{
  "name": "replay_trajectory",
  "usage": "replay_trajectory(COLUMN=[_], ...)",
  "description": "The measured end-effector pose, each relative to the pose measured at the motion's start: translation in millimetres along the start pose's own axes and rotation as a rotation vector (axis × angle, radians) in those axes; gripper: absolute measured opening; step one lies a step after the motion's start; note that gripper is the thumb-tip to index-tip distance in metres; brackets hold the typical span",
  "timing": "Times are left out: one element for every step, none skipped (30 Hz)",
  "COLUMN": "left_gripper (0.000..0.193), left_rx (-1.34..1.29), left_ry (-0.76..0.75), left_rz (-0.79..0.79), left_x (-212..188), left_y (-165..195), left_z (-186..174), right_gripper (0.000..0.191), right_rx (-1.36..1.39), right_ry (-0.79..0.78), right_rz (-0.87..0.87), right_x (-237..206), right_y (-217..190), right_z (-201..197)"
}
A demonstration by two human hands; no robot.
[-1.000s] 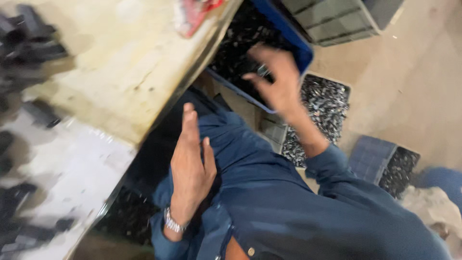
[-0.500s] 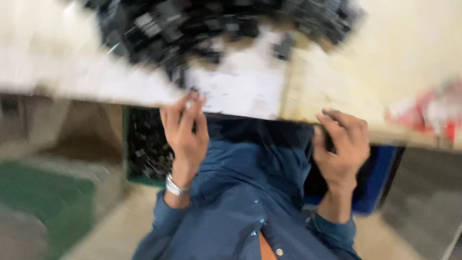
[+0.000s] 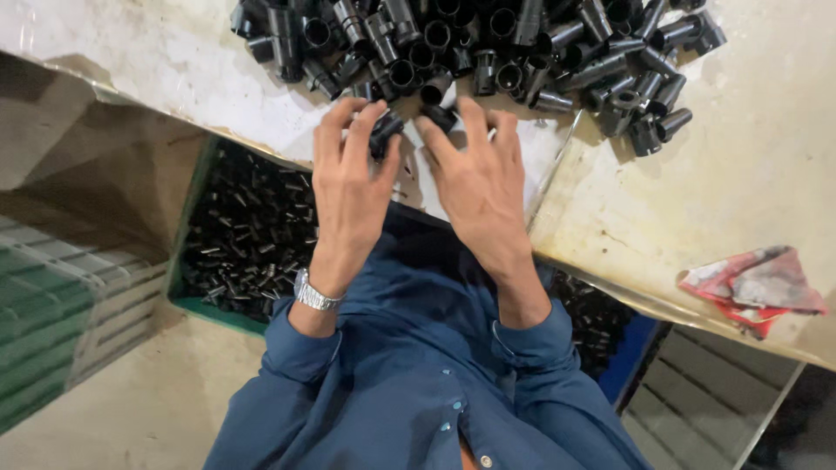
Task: The person repeatedly picks up small black cylindrical parts from a pile on a table, aligns two pieces together, and places the assembled pair into a blue bin. The process is repeated continuously throughout the clip.
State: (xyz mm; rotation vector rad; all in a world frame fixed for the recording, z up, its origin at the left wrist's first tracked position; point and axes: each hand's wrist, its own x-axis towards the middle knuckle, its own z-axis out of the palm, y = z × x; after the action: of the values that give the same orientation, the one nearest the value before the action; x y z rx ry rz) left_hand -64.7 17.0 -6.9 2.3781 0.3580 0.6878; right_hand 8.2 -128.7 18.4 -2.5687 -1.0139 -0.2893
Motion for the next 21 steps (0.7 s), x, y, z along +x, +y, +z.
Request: replay_trajectory(left_gripper=[0.042, 0.041, 0.04, 0.039, 0.039, 0.039, 0.039, 0.039, 0.038, 0.038, 0.038, 0.039, 0.04, 0.039, 0.039, 0.039, 0.038, 0.038, 0.037, 0.041, 0.045], left_rx=[-0.021, -0.04, -0.058, -0.078, -0.077, -0.076, -0.078, -0.083, -0.084, -0.084, -0.139, -0.195, -0.252, -0.341, -0.428, -0.512, -0.621, -0.726, -0.829, -0.91, -0.993], left_ry=[-0.009, -0.032, -0.055, -0.08, -0.114, -0.149, -0.183, -0.156, -0.124, -0.091, -0.05, -0.012, 0.023, 0.035, 0.048, 0.063, 0.043, 0.027, 0.009, 0.003, -0.006], left_rz=[0.011, 0.016, 0.016, 0.016, 0.049, 0.088, 0.128, 0.169, 0.209, 0.246, 0.222, 0.2, 0.178, 0.153, 0.127, 0.097, 0.043, -0.012, -0.065, -0.146, -0.22], left_x=[0.8, 2.6, 3.6, 4.3, 4.8, 5.1, 5.4, 5.7, 6.4, 6.7, 6.7, 6.7, 6.3, 5.4, 4.1, 2.5, 0.0, -2.5, -5.0, -7.6, -9.1], left_y=[-1.1, -1.4, -1.2, -0.6, 1.7, 4.2, 7.6, 10.8, 13.4, 16.2, 17.9, 19.0, 20.3, 21.5, 22.5, 23.7, 25.5, 27.3, 28.9, 30.4, 31.6], left_z=[2.8, 6.1, 9.0, 11.8, 15.1, 17.7, 20.8, 23.2, 24.6, 25.9, 25.5, 24.5, 24.0, 23.4, 22.8, 22.5, 22.6, 23.1, 23.2, 23.3, 24.1], right_gripper=[0.04, 0.036, 0.032, 0.029, 0.03, 0.031, 0.032, 0.033, 0.034, 0.036, 0.037, 0.038, 0.039, 0.04, 0.042, 0.045, 0.047, 0.049, 0.051, 0.051, 0.051], right_rx=[0.0, 0.02, 0.042, 0.062, 0.042, 0.02, -0.004, -0.043, -0.081, -0.117, -0.125, -0.132, -0.139, -0.03, 0.082, 0.196, 0.181, 0.169, 0.16, 0.104, 0.044], right_ry=[0.014, 0.01, 0.001, -0.009, -0.003, 0.006, 0.016, 0.03, 0.046, 0.06, 0.075, 0.091, 0.106, 0.1, 0.093, 0.083, 0.091, 0.099, 0.108, 0.102, 0.103], right_rz=[0.043, 0.074, 0.103, 0.132, 0.155, 0.18, 0.205, 0.216, 0.22, 0.222, 0.226, 0.232, 0.241, 0.263, 0.282, 0.297, 0.28, 0.258, 0.238, 0.197, 0.158], right_x=[-2.3, -4.7, -9.3, -14.7, -19.1, -23.7, -27.5, -30.7, -32.6, -33.9, -34.8, -34.9, -35.1, -35.0, -34.3, -33.2, -31.3, -28.4, -24.9, -21.0, -16.3], right_y=[2.2, 5.2, 9.2, 12.9, 16.2, 19.1, 21.2, 22.7, 24.0, 24.7, 25.3, 25.6, 25.9, 26.1, 26.2, 26.4, 26.5, 26.4, 26.2, 26.0, 26.2], right_z=[1.7, 1.8, 0.4, -2.0, -4.1, -6.9, -10.1, -13.8, -17.9, -22.5, -27.3, -32.0, -36.7, -40.4, -42.6, -43.5, -42.1, -38.2, -33.2, -26.9, -19.9])
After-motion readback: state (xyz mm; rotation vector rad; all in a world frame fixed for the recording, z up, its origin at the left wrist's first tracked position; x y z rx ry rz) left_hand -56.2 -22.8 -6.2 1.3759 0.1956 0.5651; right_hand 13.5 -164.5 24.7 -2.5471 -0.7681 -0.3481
